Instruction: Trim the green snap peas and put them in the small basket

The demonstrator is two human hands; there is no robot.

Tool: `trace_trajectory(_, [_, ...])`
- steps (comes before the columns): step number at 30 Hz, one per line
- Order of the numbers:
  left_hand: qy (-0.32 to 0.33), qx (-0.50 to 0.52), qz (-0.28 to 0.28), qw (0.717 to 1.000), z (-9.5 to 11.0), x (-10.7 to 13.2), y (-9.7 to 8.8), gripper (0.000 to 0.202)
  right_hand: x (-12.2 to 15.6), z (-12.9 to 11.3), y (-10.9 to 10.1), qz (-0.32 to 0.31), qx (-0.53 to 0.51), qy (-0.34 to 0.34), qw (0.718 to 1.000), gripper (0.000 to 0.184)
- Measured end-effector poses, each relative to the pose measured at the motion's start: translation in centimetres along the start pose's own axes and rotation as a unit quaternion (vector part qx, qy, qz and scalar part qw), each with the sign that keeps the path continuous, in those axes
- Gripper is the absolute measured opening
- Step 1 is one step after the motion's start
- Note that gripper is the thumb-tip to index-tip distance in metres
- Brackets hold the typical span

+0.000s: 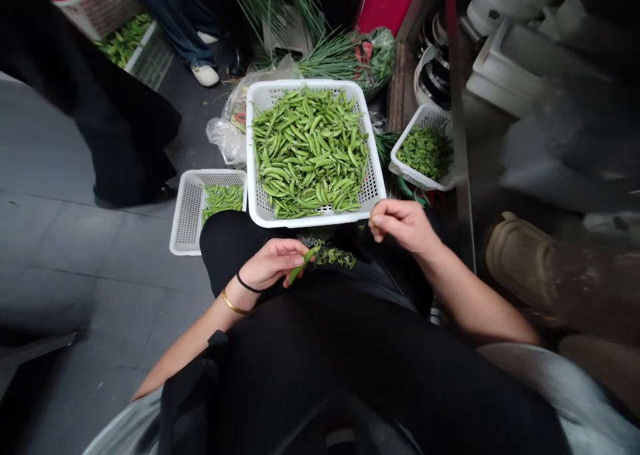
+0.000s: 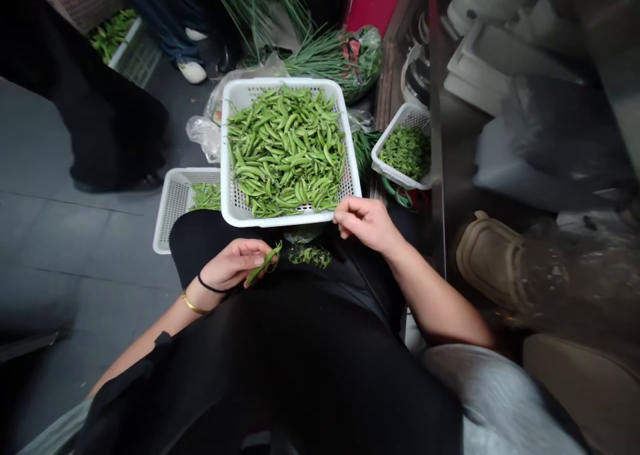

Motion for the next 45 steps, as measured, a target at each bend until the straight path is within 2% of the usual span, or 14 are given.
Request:
trace_trajectory(2, [-0.003,0.002,0.005,1.0,0.0,0.0,-0.4,0.024,0.1,-0.5,-1.3,0.03,0.085,-0.021,0.996,0.02])
trace_trajectory(4, [-0.012,0.004,0.008,1.0,-0.3,-0.1,-0.5,0.025,0.3,-2.8,0.0,0.03,0.21,-0.097,0.972,0.027])
trace_trajectory(7, [-0.032,-0.019,0.008,0.999,-0.7,-0.3,0.1,0.025,0.5,-6.2,5.7,-0.041,0.376,-0.232,0.896,0.026])
trace_trajectory(10, [-0.032,-0.159,0.002,0.987,0.3,0.0,1.3,0.024,0.6,-6.7,10.3,-0.128,0.433,-0.296,0.842,0.021])
trace_trajectory(12, [0.015,-0.313,-0.036,0.949,1.9,0.5,3.1,0.021,0.7,-6.8,11.2,-0.162,0.398,-0.318,0.845,0.022])
trace_trajectory(15, [0.125,-0.451,-0.085,0.879,3.8,1.3,5.9,0.02,0.5,-7.6,9.9,-0.135,0.254,-0.316,0.904,0.028])
trace_trajectory(18, [0.224,-0.382,-0.008,0.896,4.8,1.4,5.5,0.019,-1.0,-6.9,7.1,-0.007,0.124,-0.207,0.97,0.029])
trace_trajectory(22, [0.3,-0.168,0.077,0.936,4.5,0.8,2.9,0.023,-1.3,-5.2,5.9,0.071,0.111,-0.132,0.982,0.028])
trace_trajectory(25, [0.379,-0.049,0.154,0.911,6.6,1.8,-0.5,0.022,-0.7,-4.4,5.8,0.016,0.172,-0.162,0.972,0.027])
trace_trajectory(27, [0.404,0.009,0.197,0.893,8.1,2.8,-2.9,0.019,-0.2,-3.1,6.0,-0.086,0.222,-0.158,0.958,0.024])
trace_trajectory(31, [0.325,0.067,0.205,0.921,8.5,2.8,-5.9,0.017,-0.1,0.0,6.0,-0.289,0.3,-0.071,0.907,0.034])
trace_trajectory(36, [0.259,0.09,0.128,0.953,8.0,1.7,-5.3,0.014,-7.7,0.3,6.7,-0.194,0.382,-0.055,0.902,0.023])
trace_trajectory(41, [0.232,0.132,0.115,0.957,7.8,1.3,-4.6,0.017,-13.0,3.7,14.7,-0.31,0.498,-0.091,0.804,0.022])
trace_trajectory(45, [0.203,0.072,0.167,0.962,6.8,1.6,-5.1,0.015,-13.3,3.4,13.9,-0.297,0.482,-0.104,0.818,0.02])
Point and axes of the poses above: each hand's wrist, its own x-axis away from the middle knuckle, its own y-axis out of the palm, z = x × y, the point moved 10 cm from there along -x, towards the middle knuckle, and after that the axes turned 15 degrees about x, right-handed, at the moved point
